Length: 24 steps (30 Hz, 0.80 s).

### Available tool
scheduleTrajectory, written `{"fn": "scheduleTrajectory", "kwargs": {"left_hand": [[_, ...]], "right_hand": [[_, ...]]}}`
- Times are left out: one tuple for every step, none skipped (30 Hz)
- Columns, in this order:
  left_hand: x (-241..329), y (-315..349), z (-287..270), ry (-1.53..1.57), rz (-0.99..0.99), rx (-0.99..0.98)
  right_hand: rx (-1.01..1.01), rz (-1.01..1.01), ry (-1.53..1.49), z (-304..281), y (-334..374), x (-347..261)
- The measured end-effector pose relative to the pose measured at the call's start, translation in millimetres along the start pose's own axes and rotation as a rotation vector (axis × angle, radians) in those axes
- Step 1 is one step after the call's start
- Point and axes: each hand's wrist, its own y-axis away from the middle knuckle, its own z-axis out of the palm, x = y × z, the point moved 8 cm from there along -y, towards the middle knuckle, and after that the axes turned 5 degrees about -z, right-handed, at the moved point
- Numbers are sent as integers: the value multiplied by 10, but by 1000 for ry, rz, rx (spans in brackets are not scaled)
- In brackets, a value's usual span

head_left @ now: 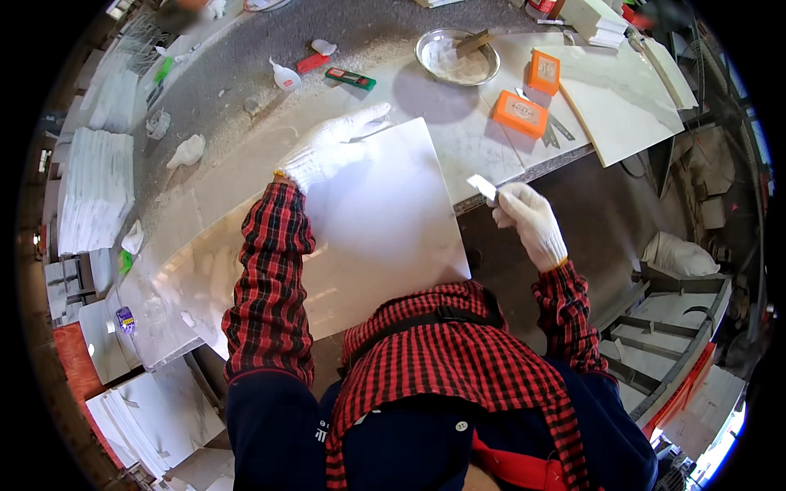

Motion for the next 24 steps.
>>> {"fn": "scheduleTrajectory", "kwargs": {"left_hand": [[18, 2, -4, -29, 20, 10], [33, 23, -8, -58, 39, 23], [66, 43, -15, -86, 61, 34], [142, 77, 3, -255, 39, 87], [227, 148, 27, -423, 16, 145], [295, 151, 30, -587, 0, 198], [337, 191, -4, -425, 217, 315], [245, 269, -173, -417, 203, 469], [305, 364, -212, -397, 197, 603], [325, 536, -268, -378, 181, 749], [432, 763, -313, -609, 283, 942], [404, 951, -371, -737, 281, 1061], [340, 1163, -413, -868, 270, 1182], [202, 1334, -410, -967, 209, 1259], [88, 1511, -380, -1067, 144, 1337], [32, 1603, -350, -1156, 78, 1411], [13, 1610, -327, -1156, 109, 1415], [-32, 1663, -311, -1161, 119, 1428], [-38, 1721, -310, -1171, 128, 1443], [-56, 1758, -325, -1174, 109, 1453], [-51, 1723, -326, -1162, 114, 1455], [-51, 1697, -332, -1155, 115, 1455], [-58, 1696, -344, -1140, 91, 1446], [-51, 1692, -340, -1122, 74, 1432]], "right_hand": [[-15, -18, 25, 31, -85, -103], [-32, -37, 50, 73, -166, -221], [-37, -45, 45, 130, -249, -354], [-37, -54, 42, 175, -326, -505], [-39, -62, 38, 220, -420, -640], [-22, -139, 141, 203, -535, -809], [3, -203, 242, 190, -699, -931], [26, -268, 343, 190, -871, -1054], [138, -395, 527, 71, -993, -1209], [236, -526, 706, 23, -1092, -1368], [275, -698, 797, 30, -1165, -1538], [276, -726, 977, 11, -1327, -1613], [233, -748, 1091, 98, -1427, -1666], [189, -763, 1210, 174, -1505, -1690], [128, -739, 1328, 203, -1641, -1640], [67, -710, 1455, 210, -1781, -1550], [7, -676, 1582, 168, -1889, -1467], [8, -650, 1527, 186, -1899, -1465], [6, -626, 1468, 228, -1822, -1501], [5, -600, 1410, 238, -1753, -1520], [63, -566, 1362, 65, -1663, -1596], [133, -559, 1303, -144, -1609, -1594], [131, -529, 1243, -322, -1591, -1536], [136, -496, 1185, -477, -1545, -1494]]}}
